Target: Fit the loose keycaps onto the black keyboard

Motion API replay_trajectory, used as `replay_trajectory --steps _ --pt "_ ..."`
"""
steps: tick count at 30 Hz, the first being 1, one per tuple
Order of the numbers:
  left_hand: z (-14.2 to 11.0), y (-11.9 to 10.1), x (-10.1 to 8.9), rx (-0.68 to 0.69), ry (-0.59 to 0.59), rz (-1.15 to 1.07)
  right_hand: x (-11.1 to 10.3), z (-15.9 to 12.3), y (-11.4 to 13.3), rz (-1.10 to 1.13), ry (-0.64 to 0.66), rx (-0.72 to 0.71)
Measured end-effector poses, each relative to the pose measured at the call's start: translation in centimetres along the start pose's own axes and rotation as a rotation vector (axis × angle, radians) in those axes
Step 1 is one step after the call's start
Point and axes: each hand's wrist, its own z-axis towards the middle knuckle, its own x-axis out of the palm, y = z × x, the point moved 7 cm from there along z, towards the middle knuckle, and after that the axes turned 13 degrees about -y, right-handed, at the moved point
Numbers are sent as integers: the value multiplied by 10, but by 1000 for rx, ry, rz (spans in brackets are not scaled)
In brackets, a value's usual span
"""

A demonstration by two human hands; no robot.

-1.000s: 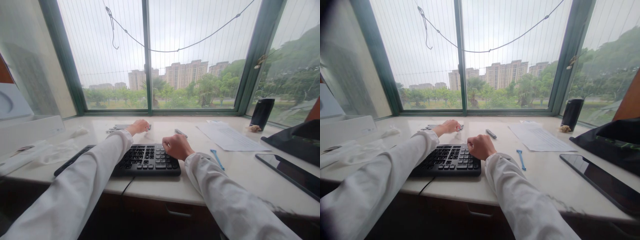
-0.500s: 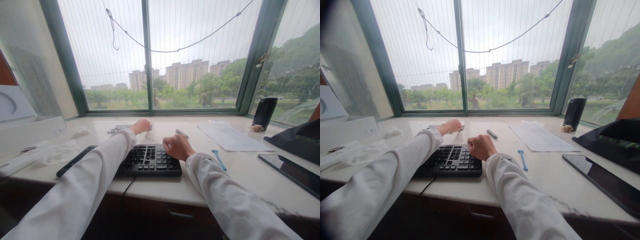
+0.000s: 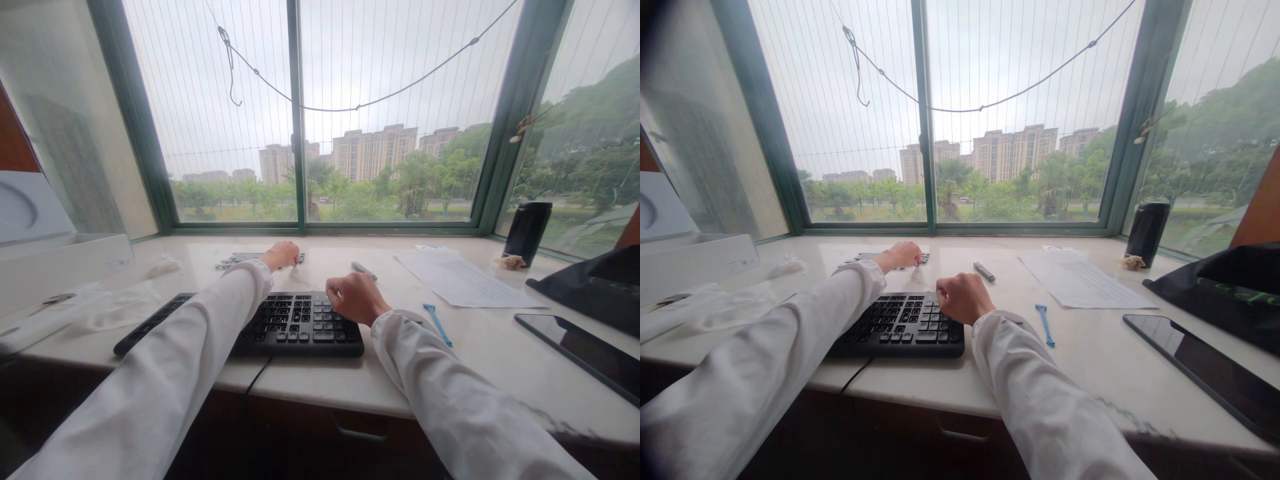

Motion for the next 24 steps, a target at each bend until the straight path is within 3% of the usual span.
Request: replay_trajectory --steps 9,14,17,20,24 --pt "-28 -13 -38 79 -41 -169 -5 1 3 14 -66 -23" --pt "-84 -50 -76 313 38 -474 -15 -1 18 120 -89 -135" --pt "-121 -67 -94 357 120 -587 -20 -5 28 252 -92 -246" --pt "-149 -81 -102 366 191 -632 -26 -9 37 378 -109 -332" --pt "-166 -89 -102 345 227 -599 -28 -12 41 483 -82 -364"
